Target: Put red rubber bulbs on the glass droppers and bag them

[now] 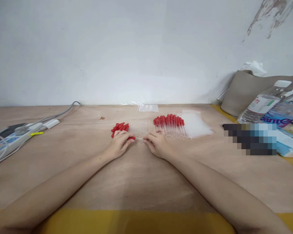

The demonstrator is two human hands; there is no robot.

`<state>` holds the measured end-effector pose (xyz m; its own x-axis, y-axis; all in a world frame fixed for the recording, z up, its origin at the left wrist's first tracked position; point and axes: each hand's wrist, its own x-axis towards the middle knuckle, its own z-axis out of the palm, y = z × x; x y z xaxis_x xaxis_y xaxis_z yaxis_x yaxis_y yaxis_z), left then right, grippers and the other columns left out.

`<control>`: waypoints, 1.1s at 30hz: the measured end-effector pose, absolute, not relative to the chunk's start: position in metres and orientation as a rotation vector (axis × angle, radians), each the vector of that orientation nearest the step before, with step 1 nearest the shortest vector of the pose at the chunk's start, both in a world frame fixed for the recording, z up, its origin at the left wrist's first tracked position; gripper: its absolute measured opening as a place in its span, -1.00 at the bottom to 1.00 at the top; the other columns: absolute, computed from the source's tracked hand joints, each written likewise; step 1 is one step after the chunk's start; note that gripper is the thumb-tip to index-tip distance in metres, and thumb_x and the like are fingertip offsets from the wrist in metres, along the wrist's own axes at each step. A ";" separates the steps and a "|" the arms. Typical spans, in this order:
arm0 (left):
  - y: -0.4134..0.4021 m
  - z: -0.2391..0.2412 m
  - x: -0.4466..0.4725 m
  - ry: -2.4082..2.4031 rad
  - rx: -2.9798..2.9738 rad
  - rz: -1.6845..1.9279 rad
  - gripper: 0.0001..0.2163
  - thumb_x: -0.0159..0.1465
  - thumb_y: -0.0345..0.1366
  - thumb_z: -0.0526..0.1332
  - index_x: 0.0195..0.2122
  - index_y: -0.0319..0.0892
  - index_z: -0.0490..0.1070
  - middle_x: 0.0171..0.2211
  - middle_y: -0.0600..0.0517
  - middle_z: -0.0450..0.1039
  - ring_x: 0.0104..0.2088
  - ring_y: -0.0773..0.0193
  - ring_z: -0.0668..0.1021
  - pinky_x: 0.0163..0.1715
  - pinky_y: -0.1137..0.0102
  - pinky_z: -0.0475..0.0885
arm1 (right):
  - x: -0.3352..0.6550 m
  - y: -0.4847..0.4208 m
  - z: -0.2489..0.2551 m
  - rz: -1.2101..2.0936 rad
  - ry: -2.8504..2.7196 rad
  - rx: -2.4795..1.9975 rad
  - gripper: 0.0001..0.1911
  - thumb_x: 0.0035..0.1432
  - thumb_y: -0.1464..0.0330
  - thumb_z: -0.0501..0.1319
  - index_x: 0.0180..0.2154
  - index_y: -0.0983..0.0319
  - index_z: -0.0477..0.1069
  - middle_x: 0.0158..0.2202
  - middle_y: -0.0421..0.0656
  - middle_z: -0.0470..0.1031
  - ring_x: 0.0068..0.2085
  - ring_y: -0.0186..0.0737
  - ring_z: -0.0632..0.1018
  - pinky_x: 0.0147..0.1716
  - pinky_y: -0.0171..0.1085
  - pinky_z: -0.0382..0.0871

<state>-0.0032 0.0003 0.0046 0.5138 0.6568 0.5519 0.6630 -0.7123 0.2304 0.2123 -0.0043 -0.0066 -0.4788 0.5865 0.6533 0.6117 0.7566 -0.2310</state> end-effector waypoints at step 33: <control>0.004 0.005 0.000 -0.879 -2.750 -0.918 -0.81 0.28 -0.25 0.04 -0.28 -0.16 0.42 -0.43 0.05 0.49 -0.34 0.27 0.43 -0.19 0.26 0.13 | 0.202 0.008 -0.009 -0.499 -2.333 -0.682 -0.72 0.21 0.44 -0.06 -0.39 0.32 0.39 -0.56 -0.17 0.36 -0.52 -0.35 0.25 -0.33 -0.26 0.03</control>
